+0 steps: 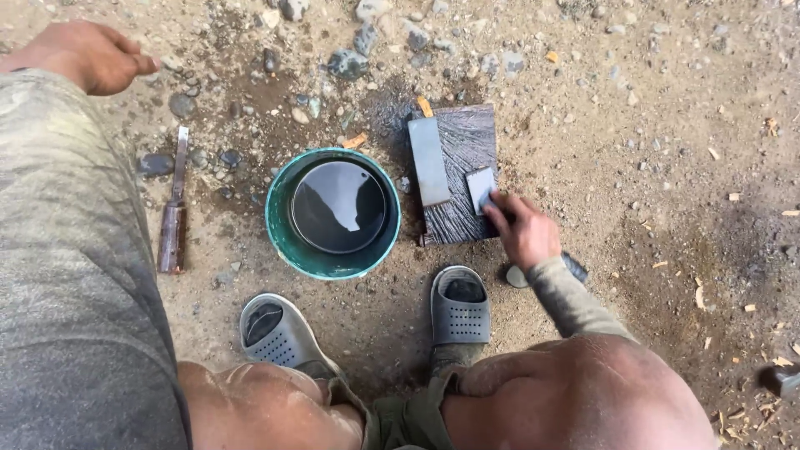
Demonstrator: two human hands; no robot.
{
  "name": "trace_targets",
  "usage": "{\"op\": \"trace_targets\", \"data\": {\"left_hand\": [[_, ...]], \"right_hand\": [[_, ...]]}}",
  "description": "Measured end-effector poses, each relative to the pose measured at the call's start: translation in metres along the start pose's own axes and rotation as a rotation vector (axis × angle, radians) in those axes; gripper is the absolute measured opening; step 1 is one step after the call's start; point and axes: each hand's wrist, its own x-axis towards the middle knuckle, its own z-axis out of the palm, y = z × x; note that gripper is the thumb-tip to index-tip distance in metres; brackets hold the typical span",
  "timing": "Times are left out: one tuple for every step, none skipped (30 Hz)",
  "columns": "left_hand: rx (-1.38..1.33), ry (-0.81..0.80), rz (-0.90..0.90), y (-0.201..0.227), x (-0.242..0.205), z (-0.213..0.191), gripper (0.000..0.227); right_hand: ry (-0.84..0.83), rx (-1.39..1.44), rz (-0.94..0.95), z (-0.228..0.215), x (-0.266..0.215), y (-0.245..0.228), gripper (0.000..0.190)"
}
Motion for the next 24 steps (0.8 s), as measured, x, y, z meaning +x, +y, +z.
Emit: {"op": "trace_targets", "data": {"left_hand": [[0.009, -0.038, 0.002, 0.004, -0.002, 0.001, 0.058], [0.018, -0.076, 0.003, 0.008, -0.003, 0.001, 0.057], [0.021, -0.078, 0.009, 0.005, 0.000, 0.005, 0.057], [0.008, -0.092, 0.003, 0.002, 0.003, 0.008, 0.056], [-0.010, -0.090, -0.008, -0.002, 0.010, 0.005, 0.055], [-0.012, -0.075, -0.006, -0.016, 0.036, 0.018, 0.055], [0.106, -0.018, 0.061, -0.035, 0.056, 0.036, 0.046], [0.224, 0.037, 0.128, -0.053, 0.077, 0.056, 0.041], [0.225, 0.030, 0.124, -0.044, 0.059, 0.047, 0.041], [0.283, 0.006, 0.128, -0.033, 0.042, 0.038, 0.043], [0.345, -0.014, 0.141, -0.019, 0.029, 0.027, 0.044], [0.349, -0.019, 0.146, -0.013, 0.022, 0.024, 0.044], [0.268, -0.081, 0.075, -0.007, 0.016, 0.018, 0.045], [0.187, -0.144, 0.005, -0.001, 0.010, 0.012, 0.050], [0.185, -0.136, 0.007, -0.004, 0.016, 0.016, 0.050], [0.129, -0.107, 0.000, -0.008, 0.022, 0.020, 0.051], [0.070, -0.077, -0.016, -0.016, 0.027, 0.023, 0.052], [0.065, -0.068, -0.022, -0.018, 0.030, 0.020, 0.052], [0.086, -0.069, 0.008, -0.021, 0.029, 0.024, 0.046], [0.106, -0.070, 0.039, -0.023, 0.027, 0.029, 0.043], [0.111, -0.072, 0.037, -0.023, 0.026, 0.028, 0.043], [0.160, -0.075, 0.063, -0.023, 0.024, 0.028, 0.042], [0.212, -0.072, 0.096, -0.020, 0.027, 0.025, 0.042], [0.219, -0.067, 0.101, -0.014, 0.022, 0.014, 0.042]], "right_hand": [[0.058, 0.035, -0.030, 0.000, 0.006, 0.002, 0.034], [0.116, 0.071, -0.059, 0.001, 0.012, 0.005, 0.033], [0.117, 0.071, -0.052, 0.001, 0.008, 0.003, 0.033], [0.141, 0.047, -0.059, 0.000, 0.004, 0.000, 0.032], [0.180, 0.021, -0.076, -0.003, 0.008, -0.003, 0.031], [0.195, 0.020, -0.079, -0.003, 0.002, -0.002, 0.031], [0.156, 0.027, -0.081, -0.001, -0.006, -0.002, 0.033], [0.116, 0.034, -0.083, 0.003, -0.014, -0.002, 0.035], [0.109, 0.037, -0.085, 0.000, -0.009, -0.004, 0.035], [0.064, 0.020, -0.042, -0.001, -0.004, -0.006, 0.034], [0.024, 0.004, 0.009, -0.003, -0.001, -0.007, 0.034], [0.020, 0.006, 0.016, -0.005, 0.004, -0.009, 0.034], [0.075, 0.037, -0.015, -0.006, 0.009, -0.012, 0.034], [0.130, 0.067, -0.046, -0.009, 0.015, -0.014, 0.034], [0.138, 0.064, -0.046, -0.007, 0.008, -0.012, 0.034], [0.165, 0.078, -0.100, -0.004, 0.001, -0.010, 0.033], [0.191, 0.093, -0.164, -0.002, -0.002, -0.010, 0.032], [0.199, 0.091, -0.175, -0.005, -0.002, -0.012, 0.032], [0.091, 0.053, -0.068, -0.005, -0.009, -0.014, 0.034], [-0.017, 0.013, 0.038, -0.005, -0.016, -0.015, 0.037], [-0.019, 0.018, 0.038, -0.003, -0.004, -0.013, 0.037], [0.051, 0.062, -0.030, -0.001, 0.006, -0.010, 0.034], [0.131, 0.106, -0.093, 0.000, 0.017, -0.006, 0.032], [0.137, 0.110, -0.086, -0.003, 0.023, -0.007, 0.032]]}}
